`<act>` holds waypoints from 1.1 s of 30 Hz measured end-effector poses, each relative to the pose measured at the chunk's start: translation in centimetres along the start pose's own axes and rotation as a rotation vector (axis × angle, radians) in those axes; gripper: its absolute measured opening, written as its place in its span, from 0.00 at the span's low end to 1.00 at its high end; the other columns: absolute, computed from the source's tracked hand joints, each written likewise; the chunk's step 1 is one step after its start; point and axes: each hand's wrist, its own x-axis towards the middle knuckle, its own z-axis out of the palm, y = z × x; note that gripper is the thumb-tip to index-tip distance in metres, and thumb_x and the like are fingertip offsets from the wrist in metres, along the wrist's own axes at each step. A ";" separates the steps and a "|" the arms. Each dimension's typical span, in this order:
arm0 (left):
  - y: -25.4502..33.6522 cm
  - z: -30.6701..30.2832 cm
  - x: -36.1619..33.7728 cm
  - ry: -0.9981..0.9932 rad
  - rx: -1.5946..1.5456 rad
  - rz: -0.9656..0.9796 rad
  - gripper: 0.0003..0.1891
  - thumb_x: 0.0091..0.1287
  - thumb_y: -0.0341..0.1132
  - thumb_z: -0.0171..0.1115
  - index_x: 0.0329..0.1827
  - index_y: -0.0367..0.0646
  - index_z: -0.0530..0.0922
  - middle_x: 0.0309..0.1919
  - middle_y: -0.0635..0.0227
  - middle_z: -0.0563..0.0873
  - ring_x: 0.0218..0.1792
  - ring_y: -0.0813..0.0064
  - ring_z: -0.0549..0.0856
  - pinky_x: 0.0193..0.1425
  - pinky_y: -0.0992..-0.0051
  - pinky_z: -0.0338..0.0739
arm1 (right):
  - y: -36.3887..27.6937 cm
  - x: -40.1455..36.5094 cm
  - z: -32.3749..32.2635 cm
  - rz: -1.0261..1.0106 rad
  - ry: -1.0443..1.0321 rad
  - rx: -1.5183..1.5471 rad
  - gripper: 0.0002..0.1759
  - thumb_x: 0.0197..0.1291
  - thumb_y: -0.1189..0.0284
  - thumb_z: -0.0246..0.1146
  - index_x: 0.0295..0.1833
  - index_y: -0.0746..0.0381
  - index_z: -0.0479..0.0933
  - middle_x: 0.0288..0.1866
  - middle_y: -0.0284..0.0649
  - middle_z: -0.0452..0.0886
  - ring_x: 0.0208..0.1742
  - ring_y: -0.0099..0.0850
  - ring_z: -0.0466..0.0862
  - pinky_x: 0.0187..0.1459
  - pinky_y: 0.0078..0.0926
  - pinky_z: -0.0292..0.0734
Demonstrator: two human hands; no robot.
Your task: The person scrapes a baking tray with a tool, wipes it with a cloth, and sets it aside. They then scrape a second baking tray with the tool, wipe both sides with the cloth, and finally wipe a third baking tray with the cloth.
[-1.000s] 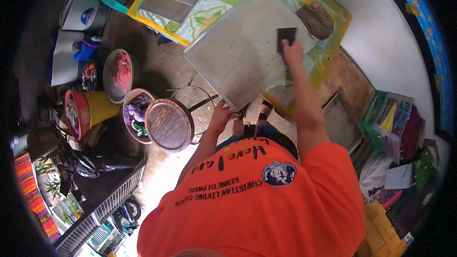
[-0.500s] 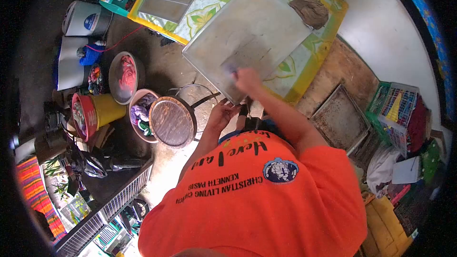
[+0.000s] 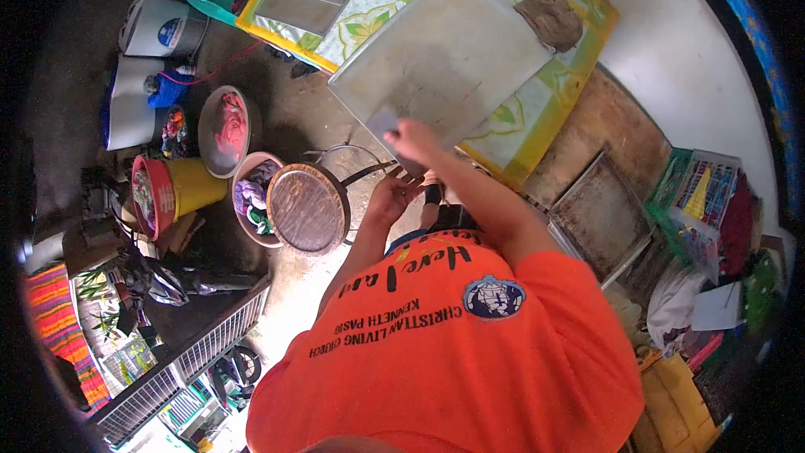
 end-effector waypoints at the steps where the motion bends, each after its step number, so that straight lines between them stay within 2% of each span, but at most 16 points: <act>1: -0.1 -0.5 0.2 -0.016 -0.006 0.002 0.32 0.53 0.18 0.46 0.66 0.41 0.58 0.53 0.53 0.74 0.51 0.57 0.78 0.53 0.59 0.80 | 2.8 1.1 -0.3 0.139 0.044 0.164 0.26 0.55 0.52 0.61 0.41 0.67 0.78 0.35 0.57 0.81 0.39 0.52 0.82 0.42 0.46 0.76; 3: -0.2 -0.8 0.3 -0.034 -0.017 0.026 0.30 0.53 0.20 0.48 0.63 0.40 0.61 0.53 0.54 0.75 0.51 0.58 0.78 0.52 0.59 0.80 | 5.6 1.0 -6.9 0.212 0.223 0.217 0.25 0.56 0.52 0.60 0.41 0.67 0.78 0.35 0.56 0.81 0.40 0.52 0.82 0.42 0.46 0.76; 5: -0.6 -0.5 -0.2 -0.001 -0.014 0.019 0.30 0.53 0.21 0.48 0.63 0.38 0.62 0.54 0.52 0.75 0.52 0.57 0.78 0.55 0.58 0.78 | 8.8 0.2 -11.7 0.165 0.381 0.145 0.27 0.56 0.51 0.59 0.42 0.67 0.78 0.35 0.55 0.82 0.39 0.52 0.82 0.41 0.47 0.75; 7: 0.0 0.5 -0.5 0.070 0.028 -0.015 0.32 0.52 0.22 0.48 0.66 0.36 0.61 0.56 0.50 0.75 0.56 0.55 0.77 0.61 0.57 0.74 | 7.3 -1.7 -9.6 0.216 0.251 -0.045 0.27 0.57 0.50 0.59 0.42 0.66 0.78 0.35 0.55 0.82 0.40 0.52 0.82 0.42 0.48 0.75; 8: 0.2 0.2 0.0 0.047 0.029 -0.025 0.31 0.52 0.23 0.48 0.64 0.36 0.62 0.55 0.51 0.76 0.55 0.56 0.77 0.61 0.57 0.74 | 5.9 -2.7 -8.2 0.241 0.188 -0.140 0.27 0.57 0.49 0.58 0.42 0.66 0.78 0.35 0.55 0.82 0.40 0.52 0.82 0.42 0.49 0.75; 10: 0.0 -1.2 0.8 0.011 0.025 -0.043 0.29 0.52 0.24 0.49 0.62 0.37 0.65 0.53 0.53 0.78 0.54 0.57 0.78 0.60 0.57 0.74 | 3.9 -4.1 -3.4 0.055 0.027 -0.306 0.27 0.59 0.50 0.57 0.42 0.66 0.77 0.36 0.55 0.82 0.40 0.53 0.82 0.42 0.49 0.75; 11: -0.1 -1.0 0.6 0.003 0.069 -0.040 0.26 0.52 0.27 0.50 0.59 0.40 0.68 0.53 0.59 0.79 0.55 0.61 0.78 0.59 0.55 0.73 | 4.0 -4.3 -3.2 0.074 0.061 -0.261 0.26 0.60 0.50 0.56 0.42 0.65 0.77 0.36 0.54 0.82 0.40 0.53 0.82 0.42 0.49 0.75; 13: 0.1 -1.0 0.3 0.031 0.124 -0.053 0.27 0.51 0.29 0.52 0.59 0.43 0.69 0.53 0.62 0.79 0.57 0.64 0.76 0.60 0.50 0.69 | 4.2 -4.5 -2.8 0.110 0.129 -0.166 0.25 0.61 0.50 0.55 0.42 0.64 0.77 0.36 0.54 0.82 0.41 0.53 0.82 0.43 0.49 0.76; 16: 0.1 -1.0 -0.4 0.093 0.240 -0.070 0.29 0.50 0.32 0.54 0.61 0.47 0.69 0.55 0.66 0.79 0.61 0.67 0.72 0.63 0.41 0.56 | 5.7 -4.2 -9.2 0.324 0.202 -0.120 0.25 0.61 0.50 0.55 0.43 0.64 0.77 0.36 0.53 0.82 0.41 0.54 0.81 0.42 0.49 0.76; 19: 0.3 -0.6 -0.1 0.148 0.292 -0.092 0.33 0.48 0.35 0.56 0.63 0.50 0.67 0.57 0.67 0.77 0.66 0.68 0.66 0.66 0.36 0.40 | 5.6 -4.6 -6.4 0.122 0.237 -0.196 0.25 0.62 0.49 0.54 0.42 0.62 0.77 0.37 0.52 0.82 0.40 0.54 0.81 0.40 0.49 0.76; 20: 0.3 -0.6 0.0 0.165 0.295 -0.102 0.34 0.47 0.35 0.56 0.64 0.51 0.66 0.58 0.66 0.77 0.67 0.68 0.64 0.66 0.34 0.34 | 5.1 -4.6 -5.7 0.110 0.216 -0.236 0.26 0.62 0.49 0.53 0.42 0.62 0.77 0.37 0.52 0.82 0.40 0.54 0.81 0.40 0.49 0.75; 23: 0.5 -1.4 0.7 0.188 0.309 -0.107 0.33 0.48 0.37 0.56 0.64 0.52 0.66 0.60 0.66 0.75 0.69 0.67 0.61 0.67 0.36 0.28 | 5.0 -3.9 -4.7 0.098 0.151 -0.258 0.26 0.63 0.48 0.52 0.42 0.63 0.77 0.36 0.52 0.82 0.39 0.54 0.81 0.41 0.51 0.74; 26: 0.6 0.8 -0.4 0.232 0.321 -0.044 0.33 0.48 0.38 0.56 0.63 0.51 0.68 0.60 0.64 0.75 0.70 0.65 0.60 0.67 0.35 0.28 | 7.5 -3.3 -8.5 0.292 0.409 -0.076 0.25 0.63 0.50 0.52 0.39 0.64 0.76 0.35 0.51 0.81 0.39 0.53 0.81 0.41 0.52 0.73; 29: 0.2 -0.2 -0.2 0.184 0.318 -0.045 0.34 0.48 0.39 0.57 0.64 0.50 0.66 0.60 0.64 0.75 0.68 0.66 0.62 0.66 0.34 0.29 | 8.6 -3.3 -11.4 0.377 0.571 -0.069 0.21 0.62 0.53 0.53 0.37 0.63 0.76 0.33 0.50 0.81 0.39 0.50 0.81 0.40 0.50 0.74; 32: 0.0 -3.6 1.7 0.189 0.314 -0.067 0.32 0.48 0.37 0.58 0.62 0.50 0.67 0.55 0.66 0.77 0.64 0.67 0.66 0.66 0.35 0.32 | 4.6 -4.3 -8.5 0.140 0.343 -0.284 0.18 0.62 0.57 0.53 0.36 0.62 0.75 0.36 0.47 0.81 0.38 0.48 0.82 0.38 0.45 0.76; 33: 0.0 -3.5 1.8 0.199 0.318 -0.069 0.31 0.48 0.37 0.58 0.61 0.50 0.68 0.54 0.66 0.78 0.63 0.68 0.67 0.66 0.35 0.33 | 5.2 -4.4 -6.2 -0.105 0.332 -0.326 0.16 0.62 0.58 0.53 0.36 0.61 0.75 0.38 0.47 0.81 0.38 0.47 0.82 0.38 0.43 0.76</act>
